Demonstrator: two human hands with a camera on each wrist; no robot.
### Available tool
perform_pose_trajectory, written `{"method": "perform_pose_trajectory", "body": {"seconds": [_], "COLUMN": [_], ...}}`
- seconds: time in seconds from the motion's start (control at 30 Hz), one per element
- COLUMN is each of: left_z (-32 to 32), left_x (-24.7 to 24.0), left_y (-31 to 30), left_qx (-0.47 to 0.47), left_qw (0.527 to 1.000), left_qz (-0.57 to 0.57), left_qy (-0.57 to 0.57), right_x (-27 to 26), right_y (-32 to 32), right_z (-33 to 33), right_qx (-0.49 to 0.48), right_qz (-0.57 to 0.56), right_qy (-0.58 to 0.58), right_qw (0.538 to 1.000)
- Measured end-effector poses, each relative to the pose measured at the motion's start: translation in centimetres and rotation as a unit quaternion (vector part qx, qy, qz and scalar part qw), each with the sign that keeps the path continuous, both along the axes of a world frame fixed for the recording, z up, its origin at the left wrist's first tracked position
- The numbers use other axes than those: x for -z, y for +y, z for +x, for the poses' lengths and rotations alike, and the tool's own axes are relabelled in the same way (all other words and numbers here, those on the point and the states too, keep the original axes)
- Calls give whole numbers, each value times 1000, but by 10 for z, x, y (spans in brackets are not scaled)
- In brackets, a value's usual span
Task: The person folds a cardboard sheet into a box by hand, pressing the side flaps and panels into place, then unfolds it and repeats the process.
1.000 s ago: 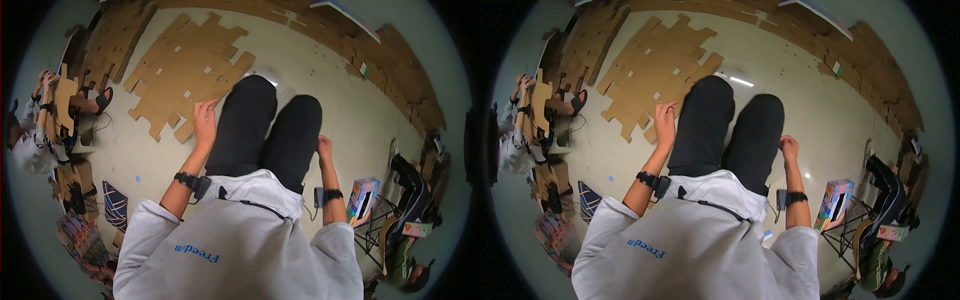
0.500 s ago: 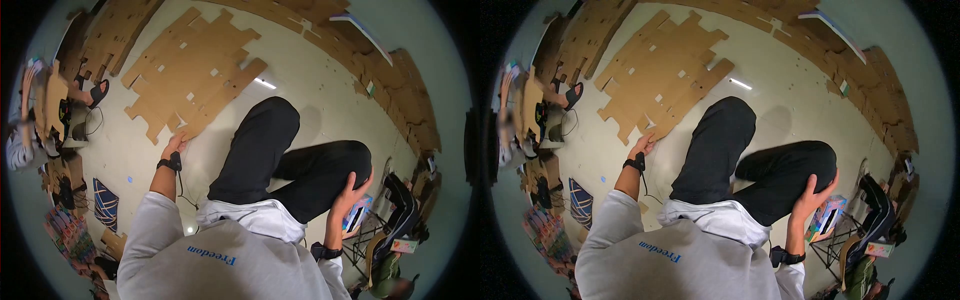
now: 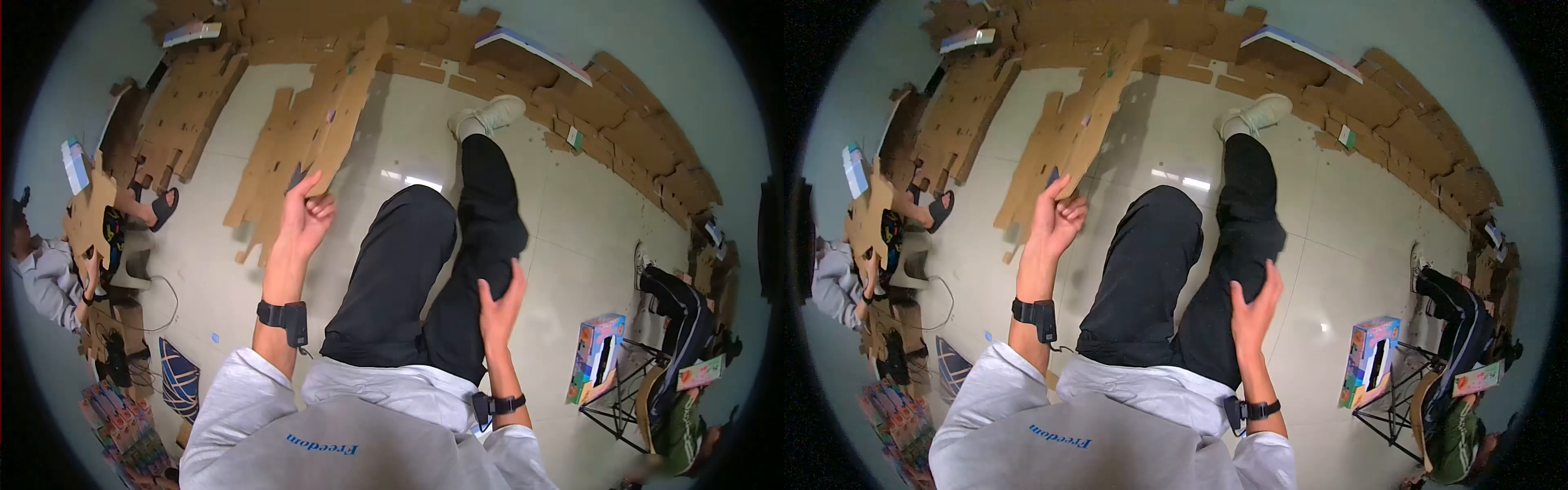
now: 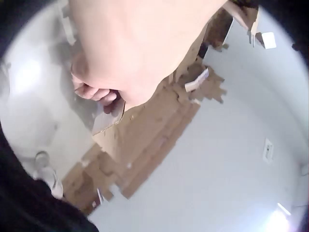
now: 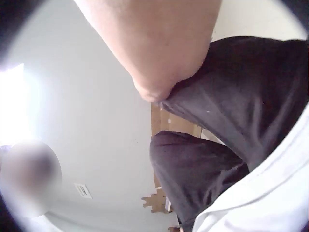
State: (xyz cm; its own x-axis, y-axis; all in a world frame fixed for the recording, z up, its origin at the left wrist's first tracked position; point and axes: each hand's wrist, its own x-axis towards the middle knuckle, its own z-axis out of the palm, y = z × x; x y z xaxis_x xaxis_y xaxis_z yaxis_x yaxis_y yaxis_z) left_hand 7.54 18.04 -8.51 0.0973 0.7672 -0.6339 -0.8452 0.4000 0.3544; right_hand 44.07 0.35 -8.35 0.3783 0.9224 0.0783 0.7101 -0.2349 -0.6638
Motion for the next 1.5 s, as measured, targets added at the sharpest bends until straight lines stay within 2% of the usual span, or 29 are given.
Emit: {"method": "perform_pose_trajectory", "body": {"seconds": [0.1, 0.17, 0.23, 0.3, 0.37, 0.4, 0.43, 0.47, 0.5, 0.53, 0.57, 0.63, 0.73, 0.83, 0.87, 0.93, 0.97, 1.0, 1.03, 1.07, 1.1, 1.17, 1.23, 1.33, 1.37, 1.4, 1.43, 1.47, 1.5], "left_z": [46, 77, 98, 119, 140, 150, 162, 173, 192, 206, 220, 253, 264, 255, 249, 247, 226, 196, 158, 125, 92, 48, 24, 17, 15, 19, 24, 25, 26], "left_x": [-81, -140, -190, -235, -268, -278, -287, -278, -283, -265, -257, -236, -207, -182, -168, -95, -65, -45, -58, -57, -44, -51, -51, -50, -40, -36, -35, -40, -28], "left_y": [14, 13, 9, -9, -34, -50, -66, -82, -98, -112, -128, -157, -181, -194, -197, -219, -222, -226, -213, -215, -224, -228, -237, -230, -230, -225, -220, -216, -207], "left_qx": [27, 44, 55, 56, 47, 51, 78, 146, 166, 263, 287, 301, 397, 514, 557, 577, 603, 551, 622, 612, 567, 452, 303, 288, 325, 357, 382, 459, 458], "left_qw": [992, 986, 971, 967, 970, 972, 971, 958, 954, 927, 927, 928, 878, 830, 808, 790, 751, 733, 661, 631, 623, 624, 566, 572, 650, 718, 777, 765, 768], "left_qz": [117, 159, 233, 246, 239, 227, 223, 241, 240, 215, 221, 216, 253, 214, 194, 208, 261, 371, 347, 317, 310, 243, 203, 238, 227, 211, 191, 134, 170], "left_qy": [-31, 7, 23, 38, 5, 27, 19, 51, 62, 160, 98, 28, 85, 32, 1, 27, 67, 143, 238, 357, 442, 590, 740, 730, 648, 559, 462, 432, 415], "right_x": [19, 23, -5, -27, -59, -71, -80, -87, -93, -98, -103, -106, -120, -98, -89, -34, -16, -15, -13, 12, 37, 24, 23, -2, -11, -13, -12, -9, -9], "right_y": [-5, -8, -6, -3, 7, 13, 18, 23, 25, 27, 30, 39, 29, 14, 7, -14, -30, -46, -58, -73, -89, -100, -118, -128, -129, -130, -134, -135, -134], "right_z": [-8, -7, -17, -20, -36, -47, -55, -61, -68, -74, -82, -95, -91, -76, -72, -56, -48, -49, -54, -55, -49, -46, -36, -37, -37, -40, -38, -36, -32], "right_qx": [-35, -115, -133, -194, -171, -158, -196, -235, -275, -314, -347, -340, -265, -261, -260, -271, -277, -232, -182, -123, -65, -8, -48, -98, -117, -105, -91, -76, -57], "right_qz": [-26, 48, 94, 148, 260, 314, 259, 199, 206, 216, 293, 399, 367, 200, 163, 101, 69, 29, -7, 18, -37, -64, -89, -107, -114, -78, -103, -125, -144], "right_qy": [34, -32, 40, 18, 107, 152, 218, 280, 239, 199, 55, -71, -144, -141, -99, -27, 9, 114, 221, 297, 334, 365, 362, 366, 369, 434, 418, 399, 379], "right_qw": [998, 992, 986, 970, 944, 924, 920, 909, 908, 903, 889, 849, 880, 934, 947, 957, 958, 966, 958, 947, 940, 929, 927, 919, 915, 891, 898, 905, 912]}}
